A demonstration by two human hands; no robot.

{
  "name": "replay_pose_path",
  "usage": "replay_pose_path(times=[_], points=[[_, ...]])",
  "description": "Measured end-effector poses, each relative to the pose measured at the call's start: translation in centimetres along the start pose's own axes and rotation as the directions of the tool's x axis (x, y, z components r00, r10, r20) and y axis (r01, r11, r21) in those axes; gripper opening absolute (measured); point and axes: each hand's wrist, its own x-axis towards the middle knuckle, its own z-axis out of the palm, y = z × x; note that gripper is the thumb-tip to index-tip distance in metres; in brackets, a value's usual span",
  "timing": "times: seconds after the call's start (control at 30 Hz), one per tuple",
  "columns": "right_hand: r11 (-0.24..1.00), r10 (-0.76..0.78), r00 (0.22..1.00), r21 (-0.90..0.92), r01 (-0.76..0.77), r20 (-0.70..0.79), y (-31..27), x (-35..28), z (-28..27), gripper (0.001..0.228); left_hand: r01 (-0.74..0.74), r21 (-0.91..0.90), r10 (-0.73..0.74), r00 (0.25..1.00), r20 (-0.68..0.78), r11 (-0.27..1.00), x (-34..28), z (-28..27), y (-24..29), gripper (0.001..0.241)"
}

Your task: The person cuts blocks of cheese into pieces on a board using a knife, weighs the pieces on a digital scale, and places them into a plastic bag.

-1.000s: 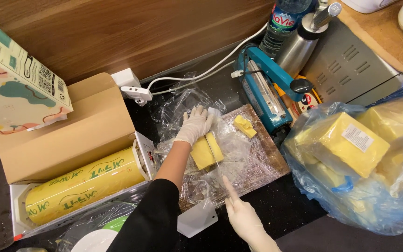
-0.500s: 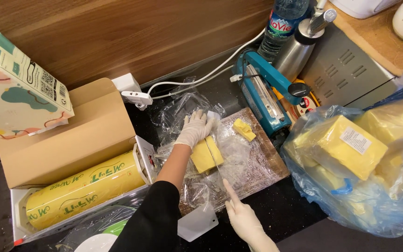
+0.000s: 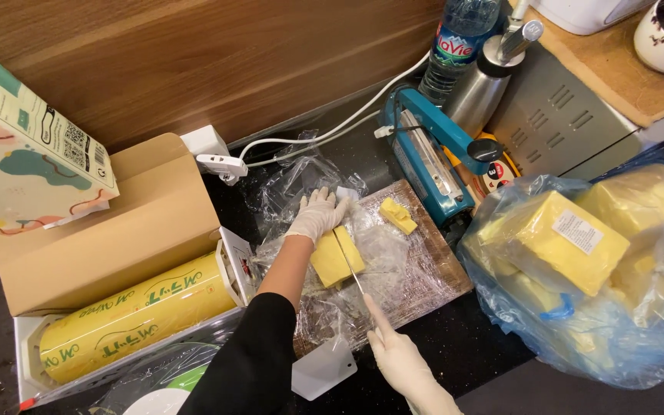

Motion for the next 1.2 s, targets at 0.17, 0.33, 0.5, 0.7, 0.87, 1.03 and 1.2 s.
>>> replay_pose_path(times=[0.17, 0.33, 0.5, 0.7, 0.87, 1.03, 1.2], points=[[1.0, -0.027, 1.0, -0.012, 0.027, -0.009, 0.5, 0.6, 0.0, 0.064, 0.013, -0.055, -0.011, 0.999, 0.032, 0.998, -0.4, -0.2, -0.2, 0.087], [0.998, 0.017, 0.999, 0.057, -0.019, 0.03, -0.1, -0.5, -0.2, 0.062, 0.011, -0.121, -0.012, 1.0, -0.007, 0.993, -2.6, -1.0, 0.4, 0.084], [0.992, -0.114, 0.993, 0.056, 0.115, -0.026, 1.5, 0.6, 0.0, 0.063, -0.154, -0.355, 0.073, 0.97, -0.231, 0.922, -4.2, -1.0, -0.2, 0.078], [0.996, -0.085, 0.996, 0.022, 0.086, -0.031, 1.0, -0.2, -0.1, 0.063, -0.343, -0.187, 0.173, 0.787, -0.592, 0.92, -6.8, 1.6, -1.1, 0.069], [0.997, -0.066, 0.998, 0.039, 0.066, -0.001, -0.4, -2.0, -1.2, 0.063, -0.19, -0.07, 0.1, 0.757, -0.646, 0.979, -8.2, 6.8, -0.8, 0.06], [0.982, -0.185, 0.981, 0.018, 0.187, -0.055, 1.6, 0.1, -0.2, 0.063, -0.155, 0.029, 0.113, 0.568, -0.815, 0.987, -6.8, 10.1, -1.6, 0.049], [0.998, -0.056, 0.998, 0.014, 0.056, 0.012, -1.3, -2.4, -2.3, 0.064, -0.055, 0.155, 0.163, 0.442, -0.882, 0.986, -5.1, 11.0, -2.4, 0.044]])
